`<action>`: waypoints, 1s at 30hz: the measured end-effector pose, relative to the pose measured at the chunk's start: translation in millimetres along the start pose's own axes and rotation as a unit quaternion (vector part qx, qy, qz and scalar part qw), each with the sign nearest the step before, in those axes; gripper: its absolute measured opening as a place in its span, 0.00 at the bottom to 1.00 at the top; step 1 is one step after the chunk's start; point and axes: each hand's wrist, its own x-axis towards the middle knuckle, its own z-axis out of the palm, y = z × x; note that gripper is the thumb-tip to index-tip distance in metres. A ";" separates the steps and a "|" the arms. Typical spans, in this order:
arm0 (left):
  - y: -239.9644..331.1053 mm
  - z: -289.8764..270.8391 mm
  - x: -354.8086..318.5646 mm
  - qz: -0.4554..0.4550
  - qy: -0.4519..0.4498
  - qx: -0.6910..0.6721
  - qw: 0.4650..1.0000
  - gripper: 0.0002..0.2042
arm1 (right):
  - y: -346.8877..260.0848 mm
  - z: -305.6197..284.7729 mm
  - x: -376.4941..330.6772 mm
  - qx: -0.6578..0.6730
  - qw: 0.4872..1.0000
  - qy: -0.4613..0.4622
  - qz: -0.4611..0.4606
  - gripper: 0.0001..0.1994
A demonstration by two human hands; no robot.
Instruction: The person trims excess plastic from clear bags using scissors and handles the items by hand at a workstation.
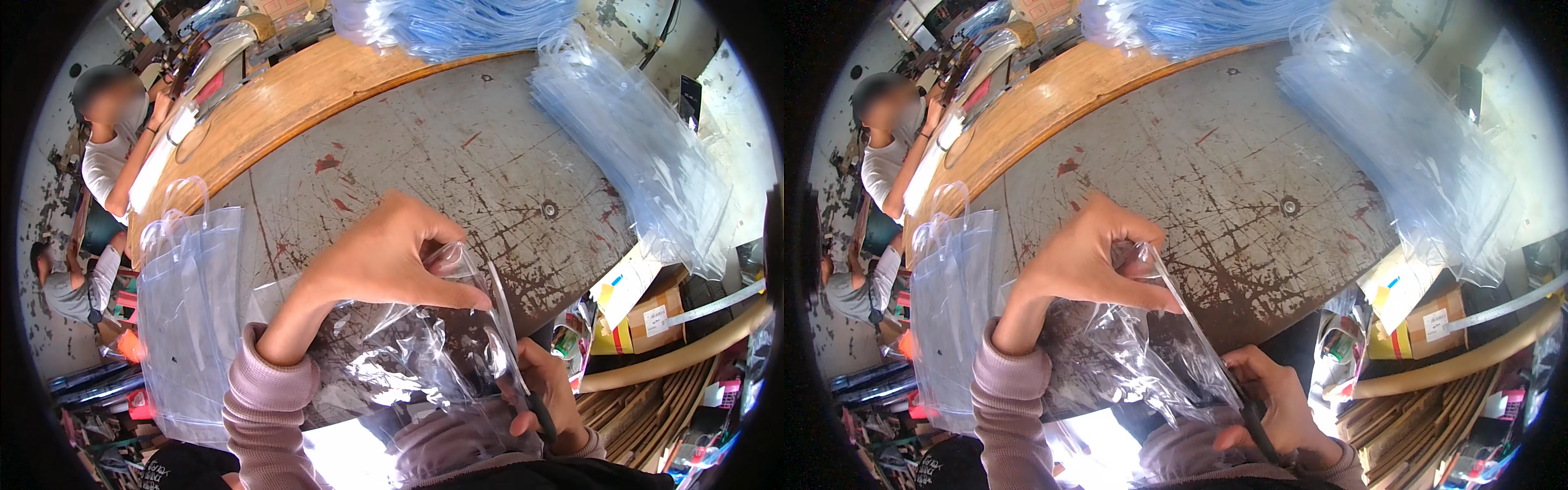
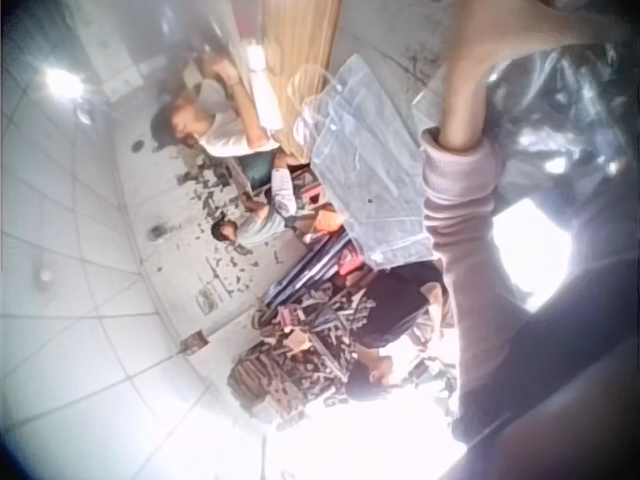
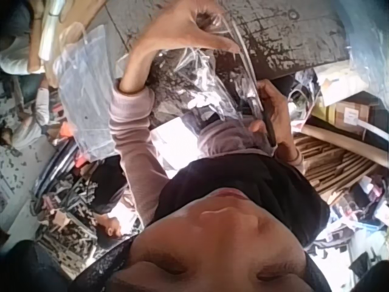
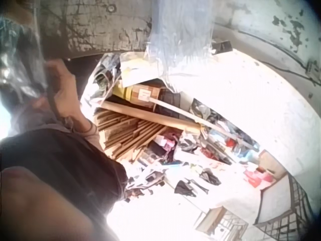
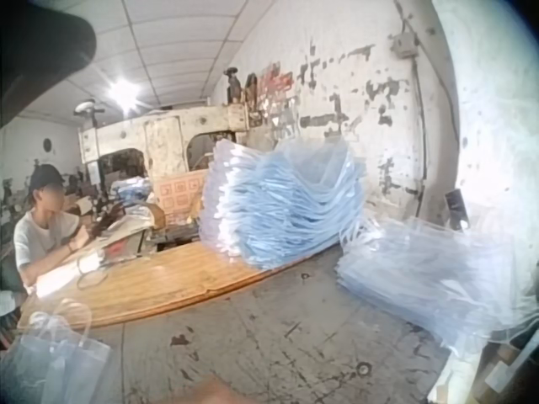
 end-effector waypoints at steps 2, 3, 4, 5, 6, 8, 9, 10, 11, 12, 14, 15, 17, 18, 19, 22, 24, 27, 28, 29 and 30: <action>-0.3 0.9 -0.1 -0.006 -0.003 -0.013 1.000 0.25 | -2.7 -0.2 0.7 -0.036 0.999 -0.016 -0.003 0.43; -0.6 1.2 -0.2 -0.014 -0.005 -0.026 1.000 0.25 | -4.2 0.1 1.0 -0.048 0.999 -0.022 -0.004 0.43; -1.0 1.4 -0.4 -0.013 -0.005 -0.026 1.000 0.25 | -6.3 1.6 1.2 -0.046 0.999 -0.019 0.000 0.44; -1.4 1.8 -0.3 -0.018 -0.008 -0.032 0.999 0.25 | -7.4 2.2 1.0 -0.043 0.999 -0.016 0.004 0.44; -1.5 2.0 -0.2 -0.022 -0.011 -0.039 0.999 0.25 | -7.3 1.4 0.7 -0.043 0.999 -0.016 0.004 0.44; -0.7 1.9 0.2 -0.025 -0.011 -0.038 0.999 0.25 | -6.4 -0.9 -0.2 -0.037 0.999 -0.023 0.020 0.43; -0.2 1.8 0.3 -0.028 -0.010 -0.036 0.999 0.25 | -6.0 0.6 0.1 -0.037 0.999 -0.023 0.021 0.43; 0.4 1.6 0.4 -0.028 -0.010 -0.036 0.999 0.25 | -5.6 3.2 0.8 -0.020 1.000 -0.012 0.011 0.42; 1.2 1.2 0.2 -0.031 -0.004 -0.030 0.999 0.25 | -5.2 4.9 1.1 -0.003 1.000 -0.001 0.001 0.42; 1.6 0.8 0.0 -0.034 0.001 -0.025 0.999 0.25 | -3.3 4.2 0.3 -0.003 1.000 -0.001 0.001 0.42; 1.5 -0.4 -0.5 -0.031 0.000 -0.014 0.999 0.24 | 3.4 -0.1 -1.8 -0.010 1.000 0.011 0.005 0.41; 1.6 -0.7 -0.7 -0.027 -0.002 -0.003 1.000 0.24 | 5.6 -2.2 -2.0 -0.010 1.000 0.011 0.005 0.41; 2.4 -0.5 -0.3 -0.022 0.001 -0.005 1.000 0.24 | 8.0 -5.4 -2.4 -0.012 1.000 -0.001 -0.004 0.41; 2.5 0.0 0.3 -0.016 0.003 -0.007 1.000 0.24 | 5.6 -3.8 -1.5 -0.013 1.000 0.001 -0.004 0.41; 2.3 1.3 1.0 -0.015 0.003 -0.008 1.000 0.24 | 1.1 -0.7 0.6 -0.015 1.000 0.006 -0.015 0.41; 2.8 3.3 0.4 -0.014 0.002 -0.007 1.000 0.24 | -4.1 1.1 3.1 -0.030 0.999 0.007 -0.026 0.41; 2.3 3.4 0.5 -0.014 0.000 -0.010 1.000 0.24 | -5.7 0.3 3.6 -0.044 0.999 0.007 -0.024 0.41; 3.8 3.5 1.3 -0.025 -0.008 -0.013 1.000 0.24 | -5.6 -2.3 3.4 -0.073 0.997 0.001 -0.018 0.42; 3.6 3.9 1.4 -0.026 -0.008 -0.013 1.000 0.24 | -4.2 -3.3 3.2 -0.067 0.998 0.001 -0.014 0.42; 3.5 3.9 1.3 -0.023 -0.006 -0.014 1.000 0.24 | -2.7 -4.0 2.9 -0.061 0.998 0.000 -0.010 0.42; 3.4 4.0 1.0 -0.021 -0.004 -0.014 1.000 0.24 | -0.9 -5.0 2.1 -0.061 0.998 0.000 -0.009 0.42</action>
